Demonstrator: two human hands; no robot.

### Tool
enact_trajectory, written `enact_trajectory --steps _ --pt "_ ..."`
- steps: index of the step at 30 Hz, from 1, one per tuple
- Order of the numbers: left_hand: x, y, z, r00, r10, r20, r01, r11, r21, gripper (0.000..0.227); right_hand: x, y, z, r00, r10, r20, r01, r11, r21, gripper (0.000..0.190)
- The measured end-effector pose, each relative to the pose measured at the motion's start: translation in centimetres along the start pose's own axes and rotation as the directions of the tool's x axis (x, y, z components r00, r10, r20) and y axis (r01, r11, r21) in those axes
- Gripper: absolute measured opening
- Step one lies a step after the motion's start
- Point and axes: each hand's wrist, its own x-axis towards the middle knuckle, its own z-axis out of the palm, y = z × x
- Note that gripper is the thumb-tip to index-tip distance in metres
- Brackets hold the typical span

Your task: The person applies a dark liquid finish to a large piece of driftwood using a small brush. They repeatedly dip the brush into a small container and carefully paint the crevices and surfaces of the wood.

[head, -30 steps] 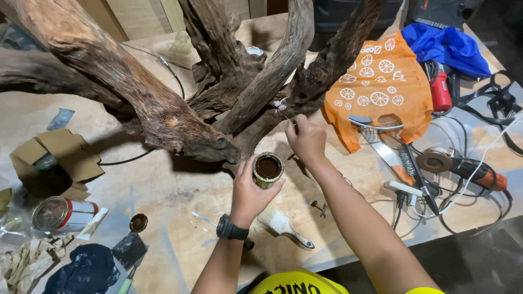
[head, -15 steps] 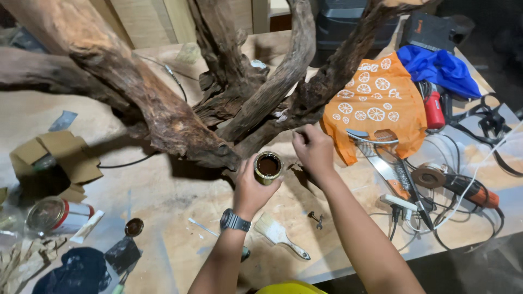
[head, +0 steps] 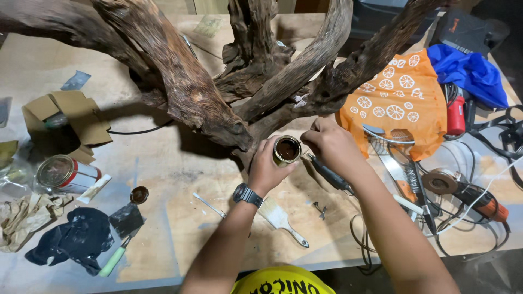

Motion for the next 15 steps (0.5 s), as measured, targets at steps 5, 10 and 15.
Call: enact_trajectory --steps 5,10,15 --pt "-0.1 0.4 -0.2 1.0 -0.007 0.011 0.007 1.0 0.016 0.088 0.6 0.9 1.9 0.998 -0.018 0.063 0.02 0.999 -0.029 0.008" --pt "0.0 0.3 -0.1 1.0 -0.025 0.003 0.025 1.0 -0.001 0.089 0.2 2.1 1.7 0.999 0.021 0.036 -0.024 0.998 0.064 0.012" --pt "0.3 -0.4 0.0 0.996 -0.091 -0.017 0.091 0.995 0.033 0.088 -1.4 3.6 2.7 0.958 0.287 -0.022 -0.237 0.83 0.505 0.01"
